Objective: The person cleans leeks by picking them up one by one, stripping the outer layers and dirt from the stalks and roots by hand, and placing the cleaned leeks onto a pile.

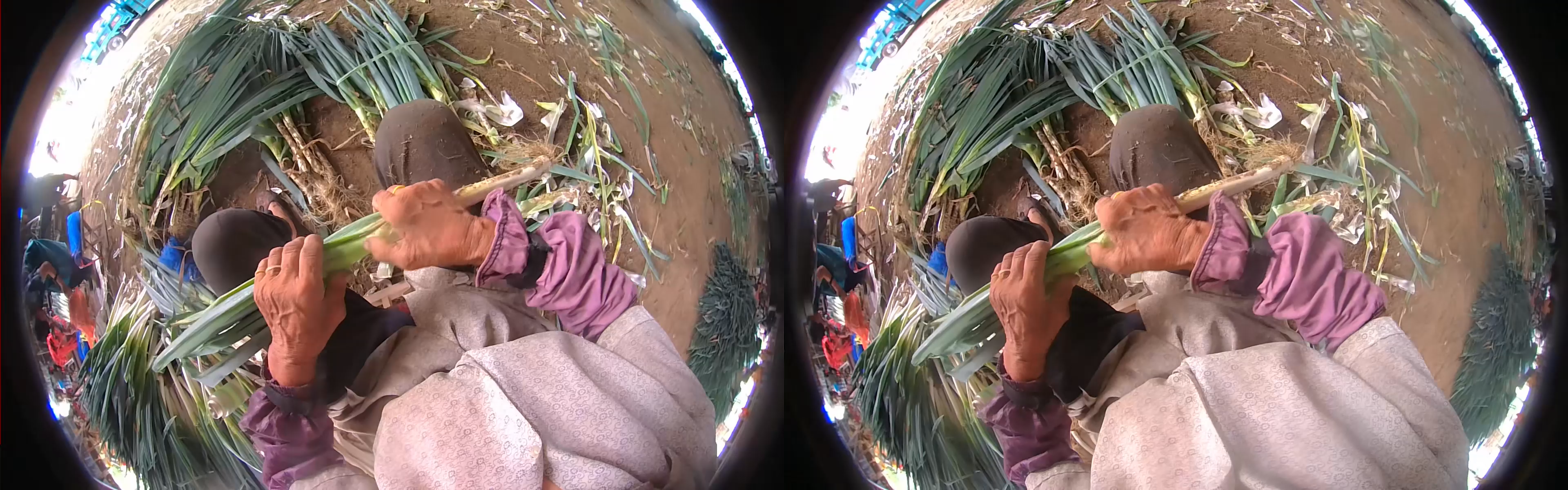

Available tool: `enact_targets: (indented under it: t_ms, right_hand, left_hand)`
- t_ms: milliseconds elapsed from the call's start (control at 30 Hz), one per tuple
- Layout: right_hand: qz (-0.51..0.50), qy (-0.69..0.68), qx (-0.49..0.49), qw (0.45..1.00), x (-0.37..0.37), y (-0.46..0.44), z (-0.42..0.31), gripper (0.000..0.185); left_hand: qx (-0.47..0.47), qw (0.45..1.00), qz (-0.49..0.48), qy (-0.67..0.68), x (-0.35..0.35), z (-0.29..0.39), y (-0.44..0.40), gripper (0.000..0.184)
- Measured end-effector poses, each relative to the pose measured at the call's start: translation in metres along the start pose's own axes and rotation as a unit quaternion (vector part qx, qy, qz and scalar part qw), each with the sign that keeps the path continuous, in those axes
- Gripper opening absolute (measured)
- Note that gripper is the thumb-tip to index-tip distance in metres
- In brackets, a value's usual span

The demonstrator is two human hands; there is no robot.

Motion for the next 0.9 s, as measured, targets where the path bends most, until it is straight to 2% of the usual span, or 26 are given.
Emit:
enact_targets:
  t_ms: [67,267,400,500,600,700,900]
  right_hand:
    - [-0.005,-0.014,-0.043,0.999,0.004,-0.003,-0.008,0.029]
    - [0.023,0.007,-0.047,0.999,0.001,0.002,-0.008,0.02]
    - [0.009,-0.082,-0.043,0.996,0.009,0.003,-0.001,0.023]
    - [-0.044,-0.059,-0.064,0.995,0.009,0.002,-0.012,0.024]
    - [-0.009,-0.023,-0.072,0.997,0.005,0.0,-0.017,0.026]
    - [-0.027,-0.03,-0.074,0.996,0.001,0.002,-0.013,0.027]
    - [0.025,0.006,-0.042,0.999,0.007,0.004,-0.021,0.023]
  left_hand:
    - [-0.003,1.0,0.009,-0.004,-0.001,0.003,0.001,0.05]
    - [-0.008,1.0,0.028,-0.009,0.0,0.005,0.003,0.047]
    - [-0.031,0.998,0.051,-0.027,0.001,0.01,0.007,0.045]
    - [-0.027,0.998,0.044,-0.025,-0.001,0.01,0.005,0.046]
    - [-0.014,0.999,0.037,-0.027,-0.002,0.01,0.007,0.05]
    - [-0.02,0.998,0.046,-0.033,-0.002,0.012,0.008,0.05]
    - [-0.021,0.998,0.052,-0.034,-0.002,0.014,0.009,0.049]
Point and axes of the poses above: each hand's wrist, its own y-axis away from the middle knuckle, its own x-axis out of the back of the hand, z = x × y, the point moved 7 cm from there along -y, towards the middle knuckle, and after that the axes turned 13 degrees about y, right-handed, at the moved point
